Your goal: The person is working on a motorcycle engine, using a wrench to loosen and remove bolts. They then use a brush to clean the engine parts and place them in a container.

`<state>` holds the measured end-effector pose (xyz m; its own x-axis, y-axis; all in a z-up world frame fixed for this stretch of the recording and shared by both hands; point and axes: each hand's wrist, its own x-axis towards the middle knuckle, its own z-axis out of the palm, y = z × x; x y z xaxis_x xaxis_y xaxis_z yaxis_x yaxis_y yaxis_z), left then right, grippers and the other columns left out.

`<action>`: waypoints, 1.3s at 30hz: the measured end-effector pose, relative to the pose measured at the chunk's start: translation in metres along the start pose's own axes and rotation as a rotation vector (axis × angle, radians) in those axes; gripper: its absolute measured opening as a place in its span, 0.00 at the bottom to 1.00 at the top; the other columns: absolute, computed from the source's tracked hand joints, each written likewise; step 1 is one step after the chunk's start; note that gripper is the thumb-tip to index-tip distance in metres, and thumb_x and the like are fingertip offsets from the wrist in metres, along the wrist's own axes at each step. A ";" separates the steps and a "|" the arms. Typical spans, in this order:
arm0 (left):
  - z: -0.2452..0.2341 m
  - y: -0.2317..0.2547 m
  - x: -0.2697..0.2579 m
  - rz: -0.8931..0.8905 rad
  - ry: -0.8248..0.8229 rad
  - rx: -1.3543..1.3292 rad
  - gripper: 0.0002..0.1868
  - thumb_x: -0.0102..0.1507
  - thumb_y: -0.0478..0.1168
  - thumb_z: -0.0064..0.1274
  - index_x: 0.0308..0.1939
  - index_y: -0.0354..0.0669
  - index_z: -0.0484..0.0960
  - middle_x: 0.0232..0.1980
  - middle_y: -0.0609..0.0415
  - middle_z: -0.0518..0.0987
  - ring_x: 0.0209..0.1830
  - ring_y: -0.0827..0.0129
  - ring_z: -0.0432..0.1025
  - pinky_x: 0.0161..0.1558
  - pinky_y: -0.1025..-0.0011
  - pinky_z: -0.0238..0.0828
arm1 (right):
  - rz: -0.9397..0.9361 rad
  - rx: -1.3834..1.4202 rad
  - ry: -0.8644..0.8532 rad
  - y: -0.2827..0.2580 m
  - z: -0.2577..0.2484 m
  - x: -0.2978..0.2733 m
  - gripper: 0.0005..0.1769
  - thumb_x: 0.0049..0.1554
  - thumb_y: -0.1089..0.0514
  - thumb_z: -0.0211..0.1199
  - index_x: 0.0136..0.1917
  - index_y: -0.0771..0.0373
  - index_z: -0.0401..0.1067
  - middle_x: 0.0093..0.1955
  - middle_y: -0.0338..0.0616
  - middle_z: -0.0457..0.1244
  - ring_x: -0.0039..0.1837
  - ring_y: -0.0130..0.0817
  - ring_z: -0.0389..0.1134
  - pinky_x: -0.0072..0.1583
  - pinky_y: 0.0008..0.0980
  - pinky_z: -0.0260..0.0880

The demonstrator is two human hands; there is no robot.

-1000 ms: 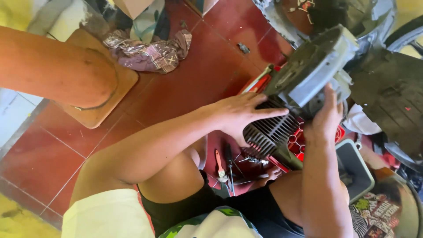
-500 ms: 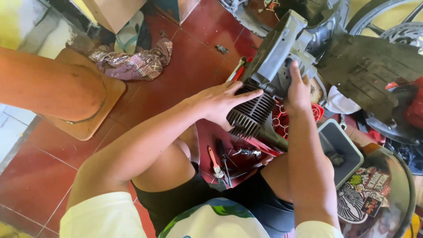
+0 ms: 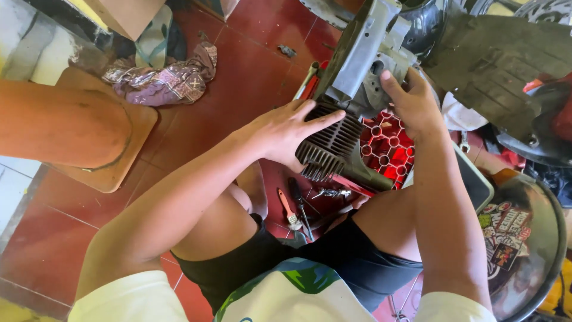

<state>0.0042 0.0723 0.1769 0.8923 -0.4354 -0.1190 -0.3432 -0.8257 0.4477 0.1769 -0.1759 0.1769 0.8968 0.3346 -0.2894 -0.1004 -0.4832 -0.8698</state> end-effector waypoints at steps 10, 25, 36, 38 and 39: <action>-0.002 -0.007 0.005 0.072 0.029 0.001 0.73 0.39 0.60 0.72 0.83 0.62 0.46 0.60 0.35 0.67 0.64 0.34 0.66 0.58 0.51 0.73 | -0.197 -0.169 0.346 0.117 -0.014 -0.050 0.24 0.72 0.40 0.48 0.65 0.58 0.74 0.57 0.50 0.70 0.65 0.45 0.70 0.67 0.47 0.66; 0.002 -0.023 0.010 0.077 0.089 0.135 0.72 0.33 0.64 0.68 0.81 0.63 0.56 0.57 0.39 0.70 0.58 0.33 0.70 0.50 0.48 0.81 | -0.054 -0.714 0.233 0.192 0.031 -0.079 0.30 0.65 0.28 0.51 0.65 0.50 0.72 0.60 0.42 0.65 0.69 0.46 0.63 0.70 0.50 0.59; 0.000 -0.029 0.002 0.117 0.023 0.025 0.74 0.40 0.60 0.75 0.83 0.60 0.47 0.67 0.34 0.61 0.66 0.35 0.62 0.58 0.37 0.70 | 0.043 -0.681 0.153 0.167 0.029 -0.075 0.40 0.61 0.27 0.42 0.61 0.62 0.75 0.59 0.47 0.66 0.57 0.58 0.63 0.62 0.55 0.55; 0.000 -0.025 0.003 0.063 -0.019 0.000 0.74 0.39 0.60 0.75 0.83 0.62 0.45 0.69 0.32 0.59 0.67 0.33 0.60 0.58 0.35 0.68 | 0.073 -0.666 0.125 0.163 0.026 -0.074 0.40 0.61 0.28 0.41 0.62 0.62 0.74 0.60 0.48 0.66 0.59 0.57 0.62 0.63 0.55 0.54; -0.001 -0.022 0.003 0.007 -0.058 -0.023 0.75 0.39 0.59 0.76 0.83 0.64 0.44 0.71 0.30 0.57 0.69 0.31 0.58 0.59 0.33 0.66 | 0.100 -0.651 0.098 0.160 0.025 -0.074 0.41 0.60 0.28 0.40 0.63 0.62 0.74 0.61 0.50 0.65 0.60 0.56 0.62 0.64 0.55 0.53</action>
<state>0.0152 0.0900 0.1677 0.8710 -0.4621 -0.1667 -0.3423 -0.8142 0.4689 0.0838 -0.2576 0.0491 0.9346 0.2025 -0.2923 0.0678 -0.9084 -0.4125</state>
